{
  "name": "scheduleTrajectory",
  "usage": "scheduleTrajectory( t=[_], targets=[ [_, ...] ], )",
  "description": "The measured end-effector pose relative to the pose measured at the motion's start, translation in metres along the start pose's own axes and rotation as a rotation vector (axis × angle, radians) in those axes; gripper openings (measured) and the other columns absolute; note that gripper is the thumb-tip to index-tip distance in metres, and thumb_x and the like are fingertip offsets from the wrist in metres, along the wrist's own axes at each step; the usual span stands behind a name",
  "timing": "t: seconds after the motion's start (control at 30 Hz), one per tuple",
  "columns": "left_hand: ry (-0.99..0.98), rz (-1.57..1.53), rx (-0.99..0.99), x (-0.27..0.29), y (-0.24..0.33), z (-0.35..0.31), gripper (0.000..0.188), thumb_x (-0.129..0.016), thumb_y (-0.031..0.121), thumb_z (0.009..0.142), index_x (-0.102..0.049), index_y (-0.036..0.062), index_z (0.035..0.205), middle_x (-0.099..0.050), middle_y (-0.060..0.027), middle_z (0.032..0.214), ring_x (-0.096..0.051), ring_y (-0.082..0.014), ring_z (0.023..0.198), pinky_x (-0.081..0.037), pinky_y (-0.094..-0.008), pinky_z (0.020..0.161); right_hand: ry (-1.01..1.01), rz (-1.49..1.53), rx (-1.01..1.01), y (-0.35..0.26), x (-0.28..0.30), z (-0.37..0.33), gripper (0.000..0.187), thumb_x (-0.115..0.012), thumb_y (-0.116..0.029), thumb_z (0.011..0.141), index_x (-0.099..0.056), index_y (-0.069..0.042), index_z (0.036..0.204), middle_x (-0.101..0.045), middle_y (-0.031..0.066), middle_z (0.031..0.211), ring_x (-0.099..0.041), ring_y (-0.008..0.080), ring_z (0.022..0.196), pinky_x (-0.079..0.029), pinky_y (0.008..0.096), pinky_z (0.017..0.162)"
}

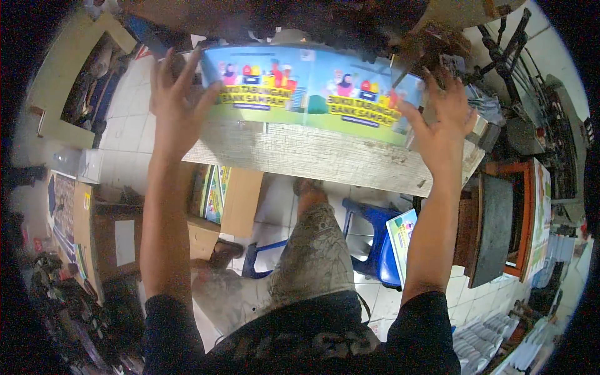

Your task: The person aligns printed sheets for bank savings books on a guide, adjusts a spool of binding wire on a machine using an Allen wrench, and سپس uses shears to cut and trim the binding components.

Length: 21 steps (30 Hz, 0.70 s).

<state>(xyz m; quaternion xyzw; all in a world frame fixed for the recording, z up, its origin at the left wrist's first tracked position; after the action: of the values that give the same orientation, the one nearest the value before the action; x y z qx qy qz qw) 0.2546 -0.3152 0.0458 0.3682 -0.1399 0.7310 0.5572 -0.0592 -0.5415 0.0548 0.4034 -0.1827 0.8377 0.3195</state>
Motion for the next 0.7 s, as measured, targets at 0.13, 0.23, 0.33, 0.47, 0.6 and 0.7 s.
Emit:
scheduleTrajectory(
  t=[0.13, 0.23, 0.33, 0.47, 0.6, 0.7],
  targets=[
    [-0.016, 0.026, 0.0, 0.001, 0.008, 0.003, 0.06, -0.074, 0.03, 0.081, -0.053, 0.0218, 0.137, -0.036, -0.0215, 0.148, -0.024, -0.0424, 0.14, -0.026, -0.0518, 0.112, 0.026, 0.043, -0.033, 0.014, 0.01, -0.002, 0.072, -0.067, -0.056, 0.078, -0.052, -0.018, 0.137, -0.04, 0.0131, 0.147, -0.027, 0.0335, 0.14, -0.008, 0.0651, 0.108],
    [-0.025, 0.014, 0.006, 0.0, 0.004, 0.004, 0.061, -0.075, 0.031, 0.08, -0.053, 0.0206, 0.137, -0.036, -0.0219, 0.148, -0.024, -0.0413, 0.14, -0.026, -0.0503, 0.112, -0.02, 0.123, 0.038, 0.008, 0.008, 0.003, 0.071, -0.067, -0.056, 0.078, -0.053, -0.017, 0.135, -0.041, 0.0129, 0.146, -0.028, 0.0329, 0.14, -0.007, 0.0642, 0.108],
    [-0.037, -0.002, 0.033, -0.003, 0.003, 0.007, 0.062, -0.075, 0.031, 0.08, -0.053, 0.0193, 0.137, -0.036, -0.0218, 0.148, -0.024, -0.04, 0.14, -0.025, -0.0494, 0.112, -0.099, 0.063, 0.054, 0.015, 0.0, 0.002, 0.07, -0.067, -0.056, 0.078, -0.054, -0.016, 0.133, -0.043, 0.012, 0.145, -0.029, 0.0319, 0.14, -0.008, 0.0644, 0.108],
    [-0.033, -0.031, 0.016, -0.005, 0.002, 0.007, 0.063, -0.075, 0.032, 0.08, -0.052, 0.0188, 0.137, -0.036, -0.0216, 0.148, -0.025, -0.0391, 0.14, -0.025, -0.0491, 0.112, -0.063, 0.03, 0.071, 0.02, -0.002, 0.0, 0.065, -0.067, -0.054, 0.08, -0.055, -0.016, 0.131, -0.044, 0.0116, 0.144, -0.031, 0.0309, 0.139, -0.007, 0.0638, 0.108],
    [-0.033, -0.052, -0.004, -0.005, 0.006, 0.008, 0.064, -0.075, 0.032, 0.08, -0.052, 0.0186, 0.138, -0.037, -0.0214, 0.147, -0.026, -0.0387, 0.14, -0.026, -0.0491, 0.112, -0.033, 0.048, 0.084, 0.028, -0.002, 0.0, 0.059, -0.067, -0.049, 0.082, -0.055, -0.017, 0.132, -0.045, 0.011, 0.144, -0.034, 0.03, 0.138, -0.006, 0.0619, 0.109],
    [-0.041, -0.019, -0.021, -0.004, 0.009, 0.011, 0.065, -0.075, 0.033, 0.079, -0.051, 0.0172, 0.138, -0.039, -0.0209, 0.145, -0.028, -0.0377, 0.139, -0.026, -0.0494, 0.112, -0.016, 0.087, 0.078, 0.029, -0.001, 0.0, 0.058, -0.067, -0.047, 0.084, -0.055, -0.02, 0.133, -0.046, 0.011, 0.143, -0.035, 0.0295, 0.137, -0.007, 0.0609, 0.109]
  ],
)
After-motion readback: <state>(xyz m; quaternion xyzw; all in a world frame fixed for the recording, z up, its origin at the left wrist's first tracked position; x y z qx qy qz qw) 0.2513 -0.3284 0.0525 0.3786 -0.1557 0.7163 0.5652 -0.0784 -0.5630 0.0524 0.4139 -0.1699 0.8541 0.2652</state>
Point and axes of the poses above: each hand's wrist, its own z-axis towards the middle knuckle, its own x-axis out of the back of the hand, y = z × x, the point moved 6 cm from there along z, towards the middle knuckle
